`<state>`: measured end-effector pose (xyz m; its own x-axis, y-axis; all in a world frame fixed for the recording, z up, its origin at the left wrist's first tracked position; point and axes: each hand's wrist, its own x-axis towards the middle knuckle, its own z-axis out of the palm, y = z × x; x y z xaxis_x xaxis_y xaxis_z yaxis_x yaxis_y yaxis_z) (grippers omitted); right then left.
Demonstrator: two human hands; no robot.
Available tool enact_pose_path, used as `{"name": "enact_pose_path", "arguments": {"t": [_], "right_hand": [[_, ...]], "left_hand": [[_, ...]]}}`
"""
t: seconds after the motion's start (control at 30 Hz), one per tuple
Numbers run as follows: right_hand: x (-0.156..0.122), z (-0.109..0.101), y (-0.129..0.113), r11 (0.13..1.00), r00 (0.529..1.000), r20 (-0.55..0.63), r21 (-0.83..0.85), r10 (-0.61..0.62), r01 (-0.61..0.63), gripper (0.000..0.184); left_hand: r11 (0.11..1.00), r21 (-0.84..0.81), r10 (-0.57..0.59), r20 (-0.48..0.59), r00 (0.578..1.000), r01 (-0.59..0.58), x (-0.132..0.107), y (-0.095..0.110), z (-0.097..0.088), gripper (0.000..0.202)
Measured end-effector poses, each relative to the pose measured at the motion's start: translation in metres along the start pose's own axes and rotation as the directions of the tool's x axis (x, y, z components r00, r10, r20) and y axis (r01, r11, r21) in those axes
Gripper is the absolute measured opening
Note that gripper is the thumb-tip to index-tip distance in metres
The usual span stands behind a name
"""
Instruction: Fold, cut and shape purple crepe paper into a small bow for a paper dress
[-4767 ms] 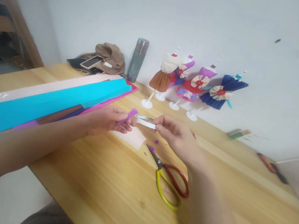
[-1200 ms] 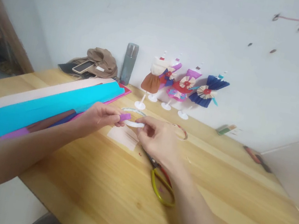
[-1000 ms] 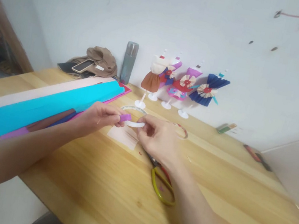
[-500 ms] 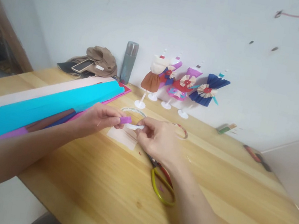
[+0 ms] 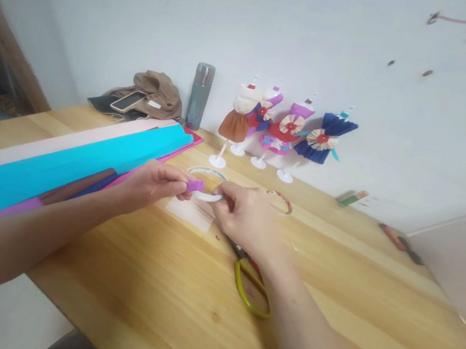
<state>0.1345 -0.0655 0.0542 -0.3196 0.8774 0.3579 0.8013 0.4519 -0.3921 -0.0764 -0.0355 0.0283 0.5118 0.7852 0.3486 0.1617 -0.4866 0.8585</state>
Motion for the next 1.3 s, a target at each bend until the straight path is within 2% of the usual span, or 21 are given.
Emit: {"name": "enact_pose_path", "arguments": {"t": [0.17, 0.4, 0.53, 0.63, 0.77, 0.93, 1.13, 1.3], "right_hand": [[0.001, 0.003, 0.005, 0.994, 1.0, 0.003, 0.113, 0.001, -0.001, 0.028], [0.0, 0.006, 0.004, 0.996, 0.998, -0.039, 0.069, 0.052, -0.049, 0.016], [0.0, 0.009, 0.006, 0.978, 0.993, -0.055, 0.19, 0.1, -0.088, 0.024], [0.0, 0.011, 0.007, 0.961, 0.979, -0.145, 0.255, 0.144, -0.104, 0.03], [-0.002, 0.016, 0.005, 0.984, 0.944, -0.309, 0.165, 0.114, -0.065, 0.006], [-0.004, 0.024, 0.001, 0.997, 0.936, -0.348, 0.072, 0.063, -0.04, 0.005], [-0.004, 0.029, -0.002, 0.995, 0.935, -0.339, 0.035, 0.102, -0.095, 0.01], [-0.004, 0.029, -0.005, 0.99, 0.932, -0.335, 0.063, 0.137, -0.123, 0.014]], "left_hand": [[0.999, -0.043, -0.014, -0.057, 0.998, 0.012, 0.002, -0.009, -0.002, 0.028], [1.0, -0.027, -0.002, -0.068, 0.998, 0.0, 0.001, -0.005, 0.0, 0.027], [0.997, -0.067, -0.04, -0.1, 0.994, 0.033, 0.001, -0.005, 0.002, 0.027], [0.99, -0.126, -0.087, -0.187, 0.979, 0.064, 0.002, -0.007, 0.003, 0.028], [0.982, -0.175, -0.111, -0.26, 0.959, 0.066, 0.003, -0.006, 0.006, 0.025], [0.994, -0.111, -0.029, -0.271, 0.962, -0.001, 0.001, -0.002, 0.009, 0.026], [0.998, 0.017, 0.061, -0.256, 0.965, -0.059, -0.003, 0.002, 0.01, 0.025], [0.995, 0.028, 0.099, -0.223, 0.97, -0.095, -0.005, 0.0, 0.014, 0.02]]}}
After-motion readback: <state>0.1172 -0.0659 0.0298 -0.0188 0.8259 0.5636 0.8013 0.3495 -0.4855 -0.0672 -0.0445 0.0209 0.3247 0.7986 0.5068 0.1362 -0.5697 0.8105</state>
